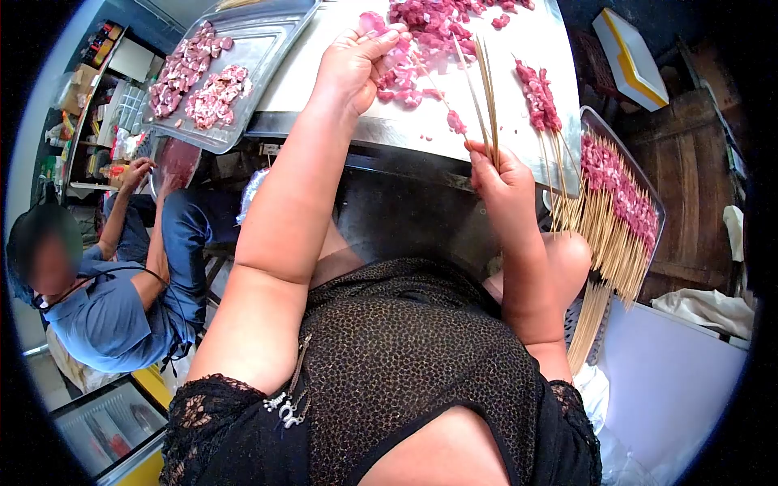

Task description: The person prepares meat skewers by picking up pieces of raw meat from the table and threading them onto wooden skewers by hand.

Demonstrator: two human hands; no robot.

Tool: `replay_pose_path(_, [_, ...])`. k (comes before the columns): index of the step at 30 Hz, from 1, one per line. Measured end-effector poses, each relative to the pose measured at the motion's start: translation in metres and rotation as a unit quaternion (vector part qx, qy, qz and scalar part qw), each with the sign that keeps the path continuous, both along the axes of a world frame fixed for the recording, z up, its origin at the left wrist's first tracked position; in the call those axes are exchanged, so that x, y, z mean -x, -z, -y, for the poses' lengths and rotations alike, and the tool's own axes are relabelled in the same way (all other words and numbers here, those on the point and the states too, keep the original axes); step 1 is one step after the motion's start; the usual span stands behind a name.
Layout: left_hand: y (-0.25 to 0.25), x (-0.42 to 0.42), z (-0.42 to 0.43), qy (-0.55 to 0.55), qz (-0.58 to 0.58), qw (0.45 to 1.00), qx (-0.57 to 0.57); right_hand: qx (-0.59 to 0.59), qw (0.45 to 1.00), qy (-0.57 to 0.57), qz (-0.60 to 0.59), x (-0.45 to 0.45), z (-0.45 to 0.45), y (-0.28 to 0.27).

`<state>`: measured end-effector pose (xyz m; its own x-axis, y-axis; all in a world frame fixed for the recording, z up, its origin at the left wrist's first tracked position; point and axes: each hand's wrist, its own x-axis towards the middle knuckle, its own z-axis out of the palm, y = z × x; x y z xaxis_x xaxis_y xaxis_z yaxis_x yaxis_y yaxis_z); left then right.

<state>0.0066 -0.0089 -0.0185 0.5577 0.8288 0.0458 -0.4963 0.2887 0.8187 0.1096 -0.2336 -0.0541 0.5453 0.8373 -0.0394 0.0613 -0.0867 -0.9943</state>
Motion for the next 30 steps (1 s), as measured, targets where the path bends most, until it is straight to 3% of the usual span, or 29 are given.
replay_pose_path(6, [-0.005, -0.001, 0.007, 0.010, -0.023, 0.999, 0.019, 0.004, 1.000, 0.009, 0.021, -0.001, 0.001, 0.000])
replay_pose_path(8, [0.000, -0.001, 0.004, 0.029, -0.039, 0.998, -0.048, 0.010, 0.999, 0.015, 0.040, -0.002, 0.001, -0.002])
replay_pose_path(16, [-0.007, 0.004, 0.008, 0.049, -0.050, 0.997, -0.021, 0.020, 0.993, 0.006, 0.120, -0.010, 0.007, -0.005])
replay_pose_path(23, [-0.008, 0.008, 0.006, 0.133, -0.044, 0.990, 0.017, 0.002, 0.992, 0.002, 0.126, -0.015, 0.010, -0.007])
replay_pose_path(30, [-0.011, 0.003, 0.021, 0.108, -0.102, 0.988, -0.040, -0.007, 0.994, 0.001, 0.111, -0.007, 0.006, -0.007])
